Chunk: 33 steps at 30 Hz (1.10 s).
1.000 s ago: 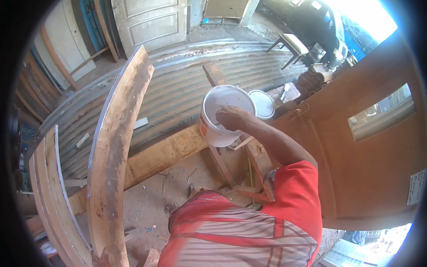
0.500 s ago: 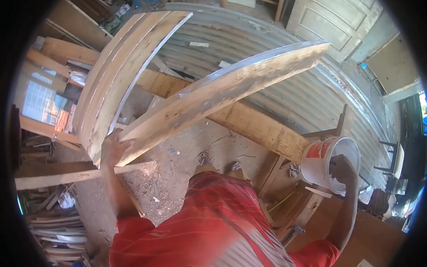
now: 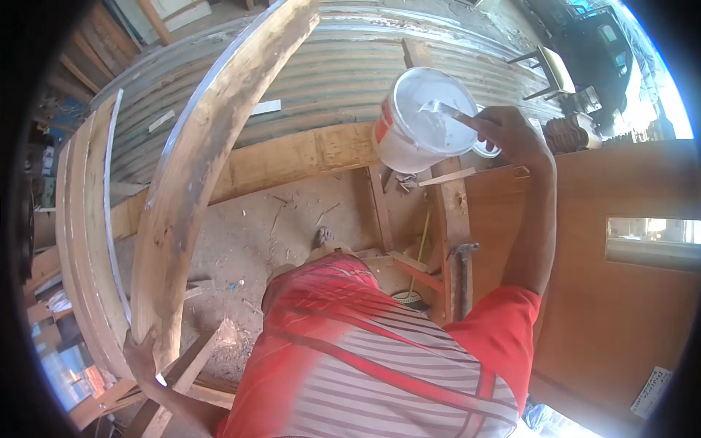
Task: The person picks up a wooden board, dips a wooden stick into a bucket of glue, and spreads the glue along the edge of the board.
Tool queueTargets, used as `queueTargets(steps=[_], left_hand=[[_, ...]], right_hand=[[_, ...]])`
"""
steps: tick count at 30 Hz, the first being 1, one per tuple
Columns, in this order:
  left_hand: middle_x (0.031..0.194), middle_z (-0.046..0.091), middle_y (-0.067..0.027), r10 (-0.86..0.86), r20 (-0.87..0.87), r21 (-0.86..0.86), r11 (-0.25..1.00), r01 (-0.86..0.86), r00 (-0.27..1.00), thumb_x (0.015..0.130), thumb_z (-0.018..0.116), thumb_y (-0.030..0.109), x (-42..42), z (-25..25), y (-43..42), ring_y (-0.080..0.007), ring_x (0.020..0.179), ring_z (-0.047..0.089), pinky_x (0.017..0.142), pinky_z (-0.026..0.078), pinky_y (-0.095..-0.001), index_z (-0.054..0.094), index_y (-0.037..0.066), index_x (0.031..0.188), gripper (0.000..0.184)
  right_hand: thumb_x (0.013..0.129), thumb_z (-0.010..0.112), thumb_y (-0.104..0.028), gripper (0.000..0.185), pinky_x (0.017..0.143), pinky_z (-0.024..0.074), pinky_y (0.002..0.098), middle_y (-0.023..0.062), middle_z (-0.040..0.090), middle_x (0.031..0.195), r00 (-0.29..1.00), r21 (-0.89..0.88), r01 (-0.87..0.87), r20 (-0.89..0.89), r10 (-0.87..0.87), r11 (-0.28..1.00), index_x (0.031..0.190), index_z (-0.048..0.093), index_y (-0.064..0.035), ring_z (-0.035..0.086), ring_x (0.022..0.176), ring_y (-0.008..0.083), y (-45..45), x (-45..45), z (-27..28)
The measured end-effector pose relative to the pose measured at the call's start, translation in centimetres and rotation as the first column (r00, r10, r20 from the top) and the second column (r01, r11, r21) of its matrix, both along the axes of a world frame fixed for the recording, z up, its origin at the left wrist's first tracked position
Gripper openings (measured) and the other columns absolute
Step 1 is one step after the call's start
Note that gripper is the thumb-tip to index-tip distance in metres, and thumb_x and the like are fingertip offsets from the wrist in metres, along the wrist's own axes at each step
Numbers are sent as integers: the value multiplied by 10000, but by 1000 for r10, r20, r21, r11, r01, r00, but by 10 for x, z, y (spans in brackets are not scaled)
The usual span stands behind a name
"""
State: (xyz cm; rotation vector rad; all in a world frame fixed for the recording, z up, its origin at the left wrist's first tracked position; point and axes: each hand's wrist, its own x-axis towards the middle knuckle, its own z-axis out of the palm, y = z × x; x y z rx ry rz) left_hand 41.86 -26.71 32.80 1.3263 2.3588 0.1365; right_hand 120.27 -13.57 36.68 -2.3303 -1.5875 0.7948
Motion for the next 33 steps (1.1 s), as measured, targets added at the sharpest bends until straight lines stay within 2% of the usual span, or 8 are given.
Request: queueTargets(steps=[5,6,10,15,23,26,29,33], left_hand=[[1120,747,-265,-74,-119,21,997,77,990,804,875,290,-24,-4,-15,-424,1043,715,912,550,-491,680,-32,1240,576],[1121,742,-271,-84,-187,96,990,104,979,805,874,331,-26,-11,-22,-437,1069,709,922,548,-500,682,-16,1267,609],[1193,728,-252,-139,-255,2,990,144,957,816,852,395,-45,-11,-22,-425,1164,671,1015,512,-501,644,21,1369,699],[1219,723,-236,-182,-234,6,982,189,955,827,836,394,-28,3,-16,-404,1199,657,1020,507,-509,652,40,1363,668],[1123,747,-243,-262,-169,141,948,287,950,822,849,388,-42,4,-18,-381,1108,710,968,539,-465,697,42,1266,584],[1095,759,-228,-291,-185,143,937,318,939,818,854,408,-45,4,-19,-370,1080,726,952,546,-465,707,32,1240,584],[1154,744,-229,-315,-173,112,935,336,933,822,837,460,-55,-5,-16,-382,1134,701,983,528,-490,687,35,1285,646],[1087,753,-227,-337,-183,113,926,360,924,850,805,526,-62,-24,-11,-387,1094,713,936,542,-505,691,18,1239,650]], right_hand=[[1016,702,-326,340,589,413,239,-27,592,731,982,221,153,-144,-123,963,1035,771,6,504,633,51,-26,-59,-4],[1019,674,-316,358,629,483,279,26,636,803,981,229,133,-168,-95,964,1118,758,18,561,697,95,-25,-65,-10],[1038,663,-308,374,664,480,267,13,645,840,864,469,-78,-409,295,880,1206,726,20,581,734,95,-26,-164,-20],[1029,708,-187,323,653,530,253,16,710,881,594,464,-175,-653,469,868,1307,705,-21,640,731,84,-10,-333,-51],[1044,634,-113,291,666,522,319,79,709,830,648,443,-463,-422,634,768,1313,708,-32,664,733,140,-7,-485,-68],[1016,625,-94,305,718,545,390,168,728,878,736,601,-537,-9,677,592,1305,716,-58,705,751,293,-1,-483,-78],[1059,544,-101,325,791,554,406,211,746,997,804,639,-560,268,530,527,1341,697,-49,731,910,303,2,-479,-71],[1014,502,-35,435,809,556,448,277,713,1141,782,470,-624,361,509,625,1438,602,-30,721,992,388,-33,-498,-49]])
